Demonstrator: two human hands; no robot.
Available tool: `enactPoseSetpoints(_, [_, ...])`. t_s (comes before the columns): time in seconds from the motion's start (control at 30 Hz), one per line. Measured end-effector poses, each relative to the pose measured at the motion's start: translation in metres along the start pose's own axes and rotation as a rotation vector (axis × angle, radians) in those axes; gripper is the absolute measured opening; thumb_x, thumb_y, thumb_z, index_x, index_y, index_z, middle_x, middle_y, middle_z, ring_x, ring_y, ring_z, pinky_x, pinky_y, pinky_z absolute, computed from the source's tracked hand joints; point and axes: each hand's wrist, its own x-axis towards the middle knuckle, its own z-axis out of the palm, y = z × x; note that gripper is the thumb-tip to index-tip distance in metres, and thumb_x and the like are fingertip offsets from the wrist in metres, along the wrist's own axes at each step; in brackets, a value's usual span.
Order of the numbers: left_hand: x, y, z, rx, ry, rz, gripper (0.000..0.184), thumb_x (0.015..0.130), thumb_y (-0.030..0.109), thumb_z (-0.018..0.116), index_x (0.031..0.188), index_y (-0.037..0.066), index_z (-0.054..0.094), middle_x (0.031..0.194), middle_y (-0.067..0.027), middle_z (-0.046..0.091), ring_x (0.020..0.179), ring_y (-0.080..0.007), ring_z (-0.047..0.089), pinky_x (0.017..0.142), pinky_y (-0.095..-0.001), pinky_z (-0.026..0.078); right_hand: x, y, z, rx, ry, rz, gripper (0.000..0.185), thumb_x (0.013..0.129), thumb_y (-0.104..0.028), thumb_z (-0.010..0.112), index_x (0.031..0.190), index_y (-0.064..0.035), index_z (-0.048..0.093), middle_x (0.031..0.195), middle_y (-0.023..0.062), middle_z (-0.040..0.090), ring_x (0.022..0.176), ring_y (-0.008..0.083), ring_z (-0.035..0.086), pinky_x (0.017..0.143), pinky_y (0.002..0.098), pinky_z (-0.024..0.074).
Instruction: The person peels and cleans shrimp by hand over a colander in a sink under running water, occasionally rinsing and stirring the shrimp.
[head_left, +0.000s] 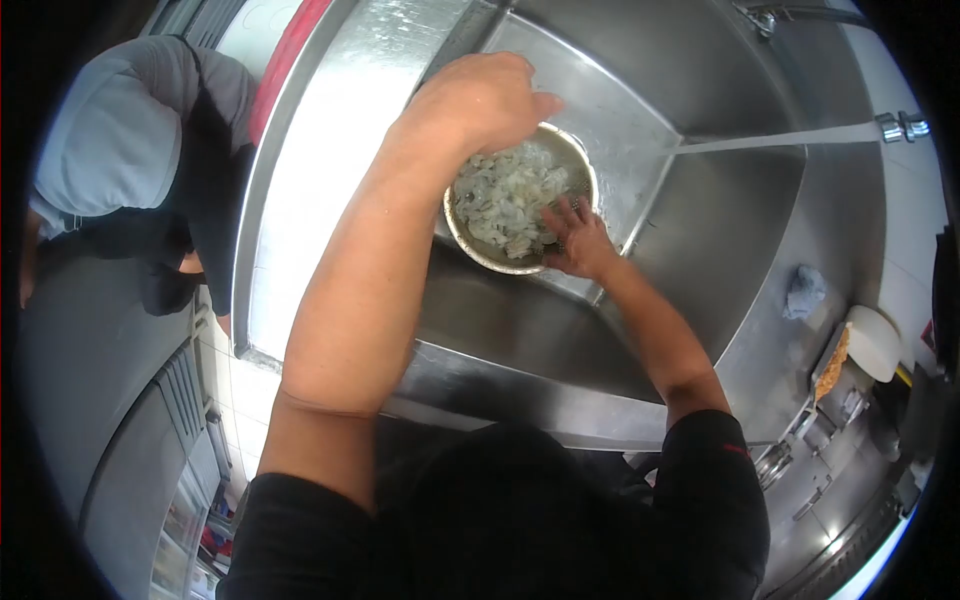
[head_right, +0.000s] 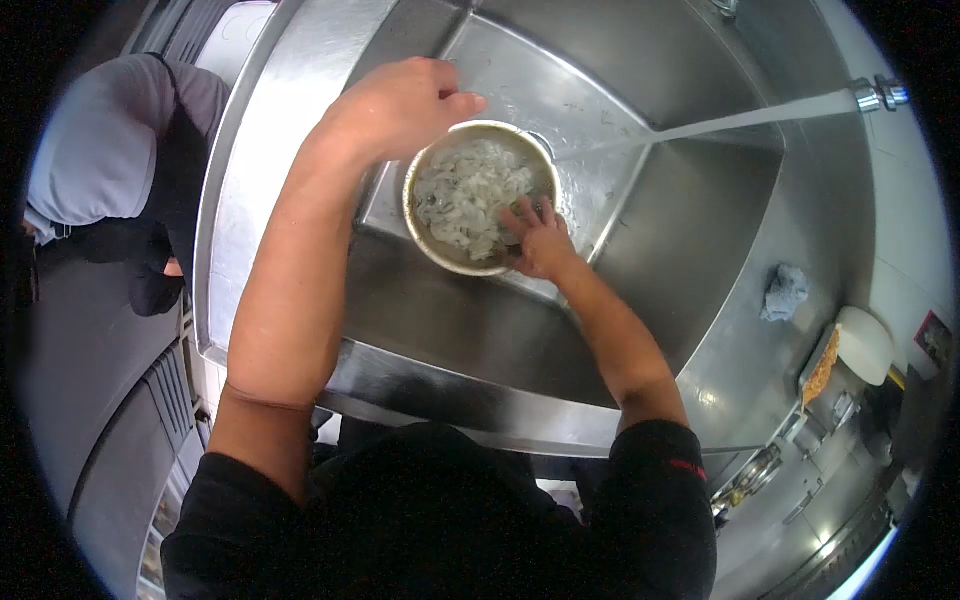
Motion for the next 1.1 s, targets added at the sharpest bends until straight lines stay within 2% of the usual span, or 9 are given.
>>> enactPoseSetpoints(0.03, [0.0,0.0,0.0,0.0,0.005,-0.007,0.046,0.093,0.042,0.059,0.104,-0.001,0.07,0.093,-0.0218,0.071,0.09,-0.0357,0.068,0.083,-0.0435,0.052,-0.009,-0.005,-0.004,-0.058,-0.144,0.037,0.083,0.08,-0.045,0.073,0.151,-0.0217,0.036,0.155,0.0202,0.03,0.141,0.0516,0.025,0.116,0.055,0.0275])
enactPoseSetpoints(0.07, [0.0,0.0,0.001,0.001,0.009,-0.018,0.046,0.093,0.042,0.059,0.104,-0.001,0.07,0.092,-0.0219,0.071,0.09,-0.0357,0.068,0.083,-0.0434,0.052,-0.017,-0.009,-0.009,-0.091,-0.163,0.031,0.072,0.082,-0.038,0.071,0.146,-0.0199,0.044,0.149,0.0167,0.041,0.139,0.0448,0.033,0.113,0.05,0.0346])
enactPoseSetpoints(0.27, [0.001,0.0,0.003,0.059,0.058,0.017,0.046,0.092,0.042,0.06,0.104,-0.001,0.07,0.093,-0.0224,0.071,0.089,-0.0357,0.069,0.083,-0.0433,0.052,0.001,0.004,0.003,0.123,0.059,0.17,0.027,0.088,-0.025,0.063,0.11,-0.0104,0.067,0.113,0.0155,0.065,0.106,0.0355,0.062,0.09,0.0456,0.0525])
enactPoseSetpoints(0.37, [0.002,-0.003,0.005,0.04,0.065,0.016,0.047,0.092,0.043,0.06,0.104,-0.001,0.07,0.094,-0.0222,0.071,0.09,-0.0357,0.069,0.084,-0.0436,0.052,0.028,0.01,0.014,0.241,0.361,0.247,0.023,0.089,-0.019,0.059,0.108,-0.0084,0.068,0.102,0.0217,0.066,0.093,0.0415,0.063,0.082,0.048,0.0522])
enactPoseSetpoints(0.47, [0.002,-0.005,0.005,0.03,0.05,0.008,0.047,0.092,0.043,0.06,0.105,-0.001,0.07,0.095,-0.0222,0.071,0.093,-0.0355,0.068,0.086,-0.0437,0.052,0.054,0.013,0.009,0.297,0.37,0.344,0.02,0.09,-0.017,0.056,0.104,-0.0067,0.067,0.103,0.0222,0.065,0.098,0.0417,0.063,0.084,0.0486,0.0512])
enactPoseSetpoints(0.67, [0.001,-0.001,0.001,0.013,0.017,-0.032,0.047,0.092,0.043,0.059,0.109,0.0,0.07,0.1,-0.0218,0.071,0.097,-0.0342,0.068,0.09,-0.0433,0.051,0.068,0.004,0.0,0.182,0.106,0.298,0.023,0.092,-0.018,0.053,0.107,-0.0189,0.07,0.119,0.0156,0.062,0.107,0.0355,0.063,0.093,0.0443,0.0509])
enactPoseSetpoints(0.77, [0.0,-0.001,0.001,-0.012,0.041,-0.05,0.047,0.092,0.042,0.059,0.11,0.0,0.07,0.101,-0.0213,0.071,0.097,-0.0338,0.068,0.091,-0.0432,0.051,0.067,0.022,0.026,0.105,0.154,0.197,0.021,0.091,-0.019,0.058,0.108,-0.0181,0.071,0.117,0.0199,0.061,0.104,0.0381,0.062,0.089,0.0455,0.0513])
enactPoseSetpoints(0.97, [0.005,-0.003,0.003,0.03,-0.014,-0.04,0.045,0.093,0.041,0.059,0.106,0.0,0.07,0.1,-0.0216,0.071,0.098,-0.0344,0.068,0.089,-0.0439,0.051,0.065,0.029,0.035,0.07,0.181,0.225,0.024,0.087,-0.023,0.064,0.109,-0.0163,0.072,0.111,0.0171,0.063,0.098,0.0344,0.065,0.087,0.0428,0.0525])
enactPoseSetpoints(1.1, [0.003,0.001,-0.001,0.085,-0.08,0.025,0.041,0.092,0.038,0.059,0.104,0.0,0.069,0.099,-0.022,0.07,0.098,-0.0351,0.067,0.087,-0.0437,0.051,0.043,0.007,-0.015,0.77,0.335,0.295,0.023,0.087,-0.018,0.072,0.105,-0.0058,0.066,0.089,0.0087,0.066,0.078,0.023,0.065,0.072,0.0345,0.053])
